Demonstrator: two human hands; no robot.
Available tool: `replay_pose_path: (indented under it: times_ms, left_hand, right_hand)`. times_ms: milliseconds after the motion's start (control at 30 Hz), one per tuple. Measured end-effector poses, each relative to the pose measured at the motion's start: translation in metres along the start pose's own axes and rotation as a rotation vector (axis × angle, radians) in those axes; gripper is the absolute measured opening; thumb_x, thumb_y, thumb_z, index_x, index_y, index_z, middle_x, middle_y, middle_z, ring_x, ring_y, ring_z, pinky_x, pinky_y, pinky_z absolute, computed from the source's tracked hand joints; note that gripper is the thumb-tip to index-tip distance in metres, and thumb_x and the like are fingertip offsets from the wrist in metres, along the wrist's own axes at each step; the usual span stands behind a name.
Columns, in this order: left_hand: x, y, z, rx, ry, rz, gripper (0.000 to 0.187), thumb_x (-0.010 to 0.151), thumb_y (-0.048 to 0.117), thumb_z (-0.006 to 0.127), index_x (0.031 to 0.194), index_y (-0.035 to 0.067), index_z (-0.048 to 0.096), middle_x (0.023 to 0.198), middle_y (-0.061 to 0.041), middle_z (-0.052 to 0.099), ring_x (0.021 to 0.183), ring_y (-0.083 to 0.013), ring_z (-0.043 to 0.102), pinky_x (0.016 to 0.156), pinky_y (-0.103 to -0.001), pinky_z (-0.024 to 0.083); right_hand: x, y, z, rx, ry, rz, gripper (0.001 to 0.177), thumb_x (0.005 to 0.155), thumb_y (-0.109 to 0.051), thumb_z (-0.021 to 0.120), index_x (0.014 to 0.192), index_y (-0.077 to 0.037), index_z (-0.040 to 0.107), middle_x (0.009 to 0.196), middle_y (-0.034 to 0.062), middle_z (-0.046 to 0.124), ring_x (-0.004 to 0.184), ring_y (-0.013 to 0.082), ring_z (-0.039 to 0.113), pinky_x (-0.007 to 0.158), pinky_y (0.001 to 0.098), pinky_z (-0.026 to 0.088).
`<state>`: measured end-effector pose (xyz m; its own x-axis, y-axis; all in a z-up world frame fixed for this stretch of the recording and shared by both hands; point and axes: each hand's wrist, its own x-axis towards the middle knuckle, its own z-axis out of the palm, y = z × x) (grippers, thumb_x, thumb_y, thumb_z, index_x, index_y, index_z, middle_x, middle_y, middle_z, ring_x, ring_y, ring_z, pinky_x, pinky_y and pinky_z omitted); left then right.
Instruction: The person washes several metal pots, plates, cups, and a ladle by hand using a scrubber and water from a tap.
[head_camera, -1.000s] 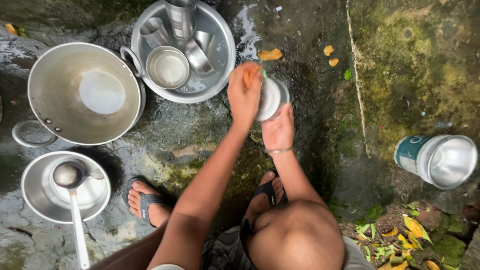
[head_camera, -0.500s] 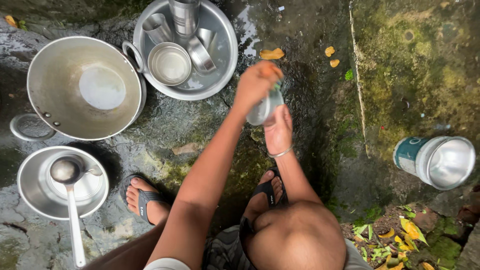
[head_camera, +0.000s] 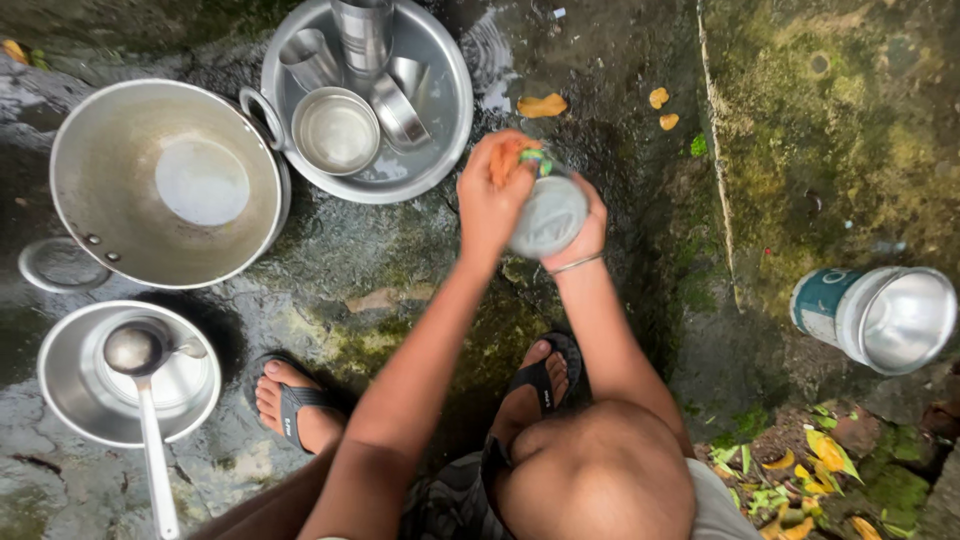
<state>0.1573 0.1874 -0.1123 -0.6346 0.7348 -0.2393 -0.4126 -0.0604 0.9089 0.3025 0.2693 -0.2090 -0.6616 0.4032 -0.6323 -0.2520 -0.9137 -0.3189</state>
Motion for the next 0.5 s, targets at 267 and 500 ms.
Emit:
replay_pose_path:
  times_ms: [267,500]
  left_hand:
    - [-0.055,0.010,0.026,0.775,0.286,0.684,0.030,0.080,0.006,0.071,0.109,0.008,0.061,0.125,-0.025,0.054,0.125,-0.0526,0.053,0.106,-0.053,0.043]
    - [-0.011,0.007,0.006,0.659,0.077,0.232,0.029,0.094,0.027,0.070,0.117,0.010,0.065,0.131,-0.020,0.068,0.120,-0.0388,0.071,0.101,-0.046,0.060]
  right_hand:
    - [0.008,0.025,0.012,0.088,0.141,-0.284,0.053,0.108,-0.051,0.037,0.131,-0.009,0.062,0.128,0.0122,0.064,0.115,0.0275,0.065,0.099,0.0475,0.054]
    - [-0.008,0.013,0.044,0.069,0.167,-0.272,0.067,0.099,-0.062,0.039,0.136,-0.010,0.061,0.136,0.0117,0.065,0.121,0.0261,0.066,0.102,0.0425,0.057]
